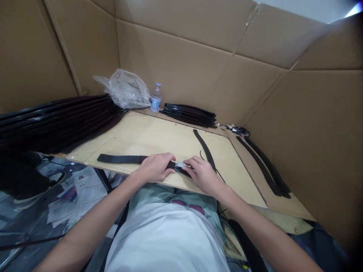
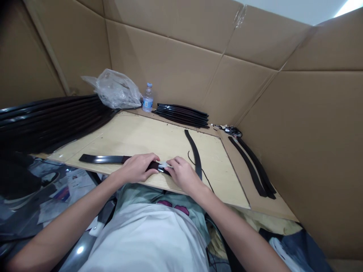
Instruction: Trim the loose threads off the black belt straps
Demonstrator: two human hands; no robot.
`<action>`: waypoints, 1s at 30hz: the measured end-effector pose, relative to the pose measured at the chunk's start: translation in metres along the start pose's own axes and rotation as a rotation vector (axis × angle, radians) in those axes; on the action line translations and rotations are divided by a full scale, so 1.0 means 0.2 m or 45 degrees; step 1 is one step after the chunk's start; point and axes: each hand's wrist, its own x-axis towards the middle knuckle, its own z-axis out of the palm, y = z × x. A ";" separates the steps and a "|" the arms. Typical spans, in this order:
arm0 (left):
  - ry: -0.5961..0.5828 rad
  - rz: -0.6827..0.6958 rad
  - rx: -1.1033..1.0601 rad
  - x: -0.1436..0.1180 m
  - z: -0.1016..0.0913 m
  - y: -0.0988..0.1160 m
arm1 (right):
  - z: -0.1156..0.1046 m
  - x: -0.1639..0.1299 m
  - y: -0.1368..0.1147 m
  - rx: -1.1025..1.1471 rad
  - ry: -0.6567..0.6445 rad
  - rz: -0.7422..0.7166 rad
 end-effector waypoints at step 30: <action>-0.024 -0.042 -0.026 0.00 0.00 0.00 | -0.04 0.15 -0.07 -0.103 -0.216 0.121</action>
